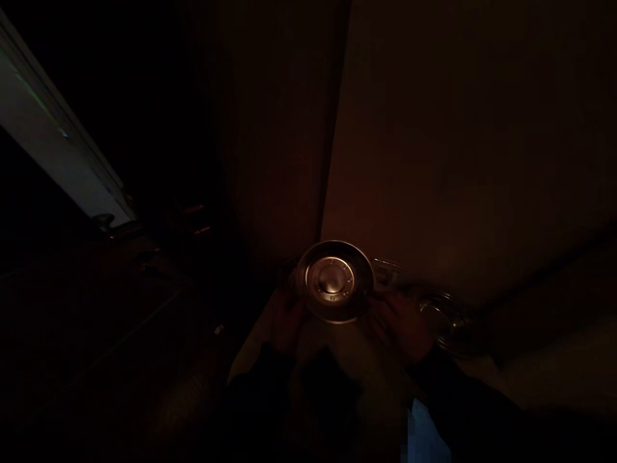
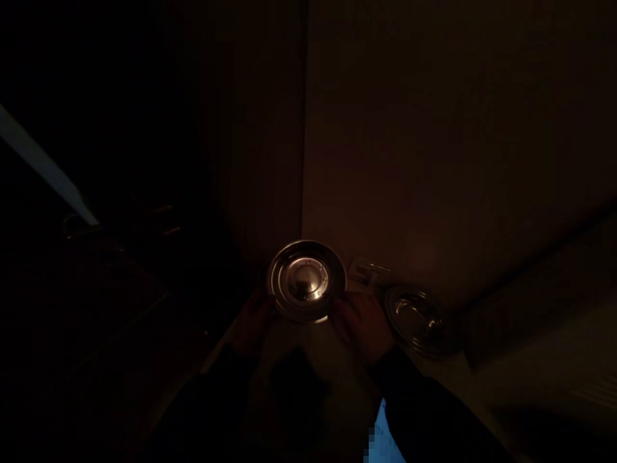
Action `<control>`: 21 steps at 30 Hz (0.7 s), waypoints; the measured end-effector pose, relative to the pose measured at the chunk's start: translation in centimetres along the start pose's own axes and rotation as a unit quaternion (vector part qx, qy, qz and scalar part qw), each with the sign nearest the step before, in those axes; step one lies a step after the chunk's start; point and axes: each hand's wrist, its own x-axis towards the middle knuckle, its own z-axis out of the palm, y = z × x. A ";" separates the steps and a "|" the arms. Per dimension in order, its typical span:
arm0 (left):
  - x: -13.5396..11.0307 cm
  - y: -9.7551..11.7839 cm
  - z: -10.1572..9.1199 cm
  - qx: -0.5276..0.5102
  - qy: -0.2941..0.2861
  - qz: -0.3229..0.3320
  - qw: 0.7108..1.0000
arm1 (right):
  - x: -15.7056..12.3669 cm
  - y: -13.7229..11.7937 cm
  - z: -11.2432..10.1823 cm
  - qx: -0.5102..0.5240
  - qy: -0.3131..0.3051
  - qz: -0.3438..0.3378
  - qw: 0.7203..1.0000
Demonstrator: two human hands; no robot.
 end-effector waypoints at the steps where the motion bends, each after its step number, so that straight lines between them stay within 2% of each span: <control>1: 0.0 0.1 0.1 0.003 -0.009 -0.004 1.000 | -0.7 0.8 -0.1 0.007 0.001 0.064 0.998; 4: -0.1 0.0 0.7 0.007 -0.055 -0.017 0.998 | -2.4 2.8 0.0 0.072 -0.031 0.237 0.968; 7: -0.1 -0.6 1.5 0.018 -0.086 -0.019 0.996 | -3.8 3.8 0.2 0.168 -0.079 0.326 0.927; 13: -0.2 -2.1 2.9 0.010 -0.106 -0.102 0.989 | -5.9 4.9 -0.6 0.252 -0.089 0.405 0.875; 16: -0.3 -2.4 3.7 0.023 -0.135 -0.133 0.982 | -6.8 5.5 -1.1 0.272 -0.109 0.433 0.852; 21: -0.2 -3.5 4.9 0.067 -0.134 -0.171 0.974 | -8.1 5.7 -1.2 0.288 -0.126 0.450 0.836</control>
